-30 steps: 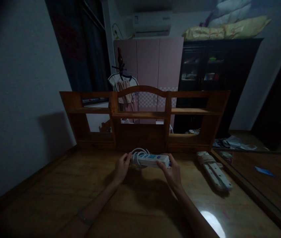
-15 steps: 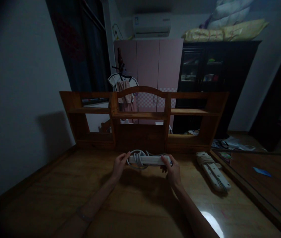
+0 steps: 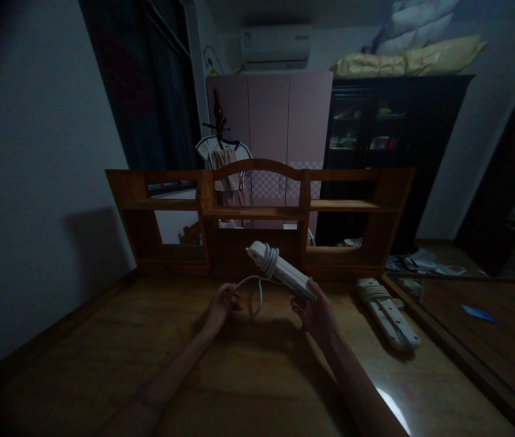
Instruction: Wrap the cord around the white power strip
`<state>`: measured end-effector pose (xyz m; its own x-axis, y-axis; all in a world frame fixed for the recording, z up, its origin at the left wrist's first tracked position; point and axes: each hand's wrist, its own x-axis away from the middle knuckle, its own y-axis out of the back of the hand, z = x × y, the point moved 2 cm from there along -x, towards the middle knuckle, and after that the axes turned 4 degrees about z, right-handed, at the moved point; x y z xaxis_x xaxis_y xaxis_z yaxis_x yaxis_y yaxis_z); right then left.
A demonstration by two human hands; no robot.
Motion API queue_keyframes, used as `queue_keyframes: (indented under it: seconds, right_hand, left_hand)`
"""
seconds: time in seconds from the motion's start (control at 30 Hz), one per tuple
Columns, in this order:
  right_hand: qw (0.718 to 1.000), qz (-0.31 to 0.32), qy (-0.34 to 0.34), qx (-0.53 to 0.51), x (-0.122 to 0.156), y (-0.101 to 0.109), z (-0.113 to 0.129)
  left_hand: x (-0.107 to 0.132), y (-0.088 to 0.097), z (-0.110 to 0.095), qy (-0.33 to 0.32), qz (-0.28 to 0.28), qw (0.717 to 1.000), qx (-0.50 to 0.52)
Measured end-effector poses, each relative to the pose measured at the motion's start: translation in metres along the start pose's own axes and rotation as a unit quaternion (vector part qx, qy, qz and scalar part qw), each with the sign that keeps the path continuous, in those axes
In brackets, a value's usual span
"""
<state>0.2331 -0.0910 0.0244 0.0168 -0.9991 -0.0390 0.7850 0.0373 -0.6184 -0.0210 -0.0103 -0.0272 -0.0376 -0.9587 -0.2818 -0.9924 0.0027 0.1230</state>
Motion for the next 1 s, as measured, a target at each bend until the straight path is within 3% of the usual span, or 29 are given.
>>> queue_keyframes:
  seconds: [0.1, 0.2, 0.27, 0.37, 0.47, 0.67, 0.8, 0.93, 1.0]
  right_hand:
    - [0.999, 0.032, -0.022, -0.016, 0.005, -0.006, -0.002]
    - [0.999, 0.029, -0.034, 0.007, 0.006, -0.010, -0.009]
    - [0.998, 0.026, -0.027, 0.042, 0.004, -0.013, -0.015]
    - [0.996, 0.006, 0.015, 0.087, 0.000, -0.015, -0.021]
    - [0.992, -0.024, 0.057, 0.110, -0.004, -0.013, -0.019]
    - [0.971, -0.092, 0.140, 0.168, -0.003, 0.004, 0.001]
    - [0.953, -0.132, 0.194, 0.192, 0.001, 0.011, 0.008]
    - [0.976, -0.086, 0.168, 0.106, 0.002, 0.003, 0.007]
    - [0.985, -0.066, 0.148, 0.051, 0.004, -0.002, 0.008]
  left_hand:
    - [0.009, -0.002, -0.016, -0.092, -0.016, 0.993, -0.075]
    - [0.018, -0.011, -0.036, -0.220, 0.005, 0.952, -0.213]
    - [0.023, -0.019, -0.043, -0.256, 0.034, 0.930, -0.263]
    - [0.028, -0.027, -0.044, -0.243, 0.085, 0.928, -0.269]
    - [0.029, -0.025, -0.042, -0.221, 0.101, 0.931, -0.273]
    - [0.025, -0.002, -0.047, -0.178, -0.037, 0.946, -0.269]
    - [0.018, 0.007, -0.045, -0.132, -0.091, 0.963, -0.214]
    - [0.010, 0.012, -0.034, -0.087, -0.114, 0.976, -0.164]
    - [0.007, 0.013, -0.028, -0.070, -0.099, 0.978, -0.168]
